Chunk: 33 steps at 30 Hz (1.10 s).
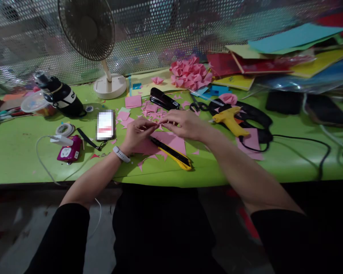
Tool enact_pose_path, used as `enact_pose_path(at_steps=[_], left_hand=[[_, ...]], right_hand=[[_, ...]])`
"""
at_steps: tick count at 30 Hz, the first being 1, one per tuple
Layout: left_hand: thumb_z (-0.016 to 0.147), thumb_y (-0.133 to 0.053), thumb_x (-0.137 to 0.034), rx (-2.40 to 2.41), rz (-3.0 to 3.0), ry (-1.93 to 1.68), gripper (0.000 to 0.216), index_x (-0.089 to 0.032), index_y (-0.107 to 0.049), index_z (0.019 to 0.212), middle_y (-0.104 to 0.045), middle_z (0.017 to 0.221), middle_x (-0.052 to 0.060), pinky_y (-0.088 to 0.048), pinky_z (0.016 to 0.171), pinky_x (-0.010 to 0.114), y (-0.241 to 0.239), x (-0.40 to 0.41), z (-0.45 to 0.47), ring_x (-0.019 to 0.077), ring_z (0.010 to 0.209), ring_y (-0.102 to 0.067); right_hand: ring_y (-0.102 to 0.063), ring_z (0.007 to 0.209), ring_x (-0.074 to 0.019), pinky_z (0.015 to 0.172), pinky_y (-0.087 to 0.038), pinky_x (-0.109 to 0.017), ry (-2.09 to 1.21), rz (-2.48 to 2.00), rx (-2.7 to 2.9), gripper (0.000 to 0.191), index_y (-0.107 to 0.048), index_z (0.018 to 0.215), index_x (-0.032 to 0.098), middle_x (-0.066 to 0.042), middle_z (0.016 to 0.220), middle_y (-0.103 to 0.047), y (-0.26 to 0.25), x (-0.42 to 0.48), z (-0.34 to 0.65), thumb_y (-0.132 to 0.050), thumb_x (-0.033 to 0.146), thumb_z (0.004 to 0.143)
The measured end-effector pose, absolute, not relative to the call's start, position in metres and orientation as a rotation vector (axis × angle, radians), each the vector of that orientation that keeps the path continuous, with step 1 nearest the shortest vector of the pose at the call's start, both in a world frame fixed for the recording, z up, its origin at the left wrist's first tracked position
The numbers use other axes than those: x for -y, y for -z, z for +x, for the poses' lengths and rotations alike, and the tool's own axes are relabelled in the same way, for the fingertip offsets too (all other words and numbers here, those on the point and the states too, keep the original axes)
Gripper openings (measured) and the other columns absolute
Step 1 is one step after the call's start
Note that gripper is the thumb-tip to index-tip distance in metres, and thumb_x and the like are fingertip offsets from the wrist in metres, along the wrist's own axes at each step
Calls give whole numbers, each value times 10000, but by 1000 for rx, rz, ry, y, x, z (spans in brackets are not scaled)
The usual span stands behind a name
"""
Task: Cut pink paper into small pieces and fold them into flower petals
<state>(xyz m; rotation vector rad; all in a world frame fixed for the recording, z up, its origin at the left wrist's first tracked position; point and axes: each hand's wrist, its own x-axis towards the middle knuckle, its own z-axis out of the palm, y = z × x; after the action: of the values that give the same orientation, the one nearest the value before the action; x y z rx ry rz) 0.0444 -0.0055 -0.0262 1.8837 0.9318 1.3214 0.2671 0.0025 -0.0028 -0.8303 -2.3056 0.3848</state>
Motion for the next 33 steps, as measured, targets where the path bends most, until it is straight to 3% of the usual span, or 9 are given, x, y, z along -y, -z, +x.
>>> enact_pose_path(at_steps=[9,14,23,30,33], left_hand=[[817,-796,-324,-918,1968,-1285,101,-235,-812,863,-708,775,53,-515,675,286,31,6,45,142,717,-619],[847,-768,-345,-948,1919,-1232,280,-185,-766,1076,-735,882,75,-537,658,248,25,11,46,134,749,-665],[948,-630,-362,-1098,1951,-1358,239,-160,-694,839,-711,781,47,-502,605,200,8,-10,28,100,684,-646],[907,-601,-218,-1144,1865,-1283,156,-164,-690,1023,-727,830,35,-510,613,195,8,-20,22,91,682,-670],[917,-572,-234,-1146,1726,-1343,125,-181,-672,968,-711,760,16,-498,578,187,0,-17,20,86,628,-658]], right_hand=[[-690,1029,-272,867,-524,-400,-246,-839,2426,277,-751,1132,199,-117,1122,-765,10,0,263,-522,265,990],[-683,987,-271,825,-506,-389,-159,-1021,2369,295,-750,1130,189,-129,1109,-754,4,-5,271,-494,266,1004],[-677,947,-304,773,-506,-432,-159,-1374,2394,312,-767,1048,264,-105,1058,-762,10,-25,293,-467,342,1017],[-673,1035,-298,749,-479,-383,-98,-1595,2589,334,-757,1143,198,-116,1172,-739,12,-22,278,-464,298,1018],[-671,1031,-295,754,-476,-383,-68,-1616,2591,341,-759,1143,192,-121,1162,-736,12,-21,274,-463,313,1023]])
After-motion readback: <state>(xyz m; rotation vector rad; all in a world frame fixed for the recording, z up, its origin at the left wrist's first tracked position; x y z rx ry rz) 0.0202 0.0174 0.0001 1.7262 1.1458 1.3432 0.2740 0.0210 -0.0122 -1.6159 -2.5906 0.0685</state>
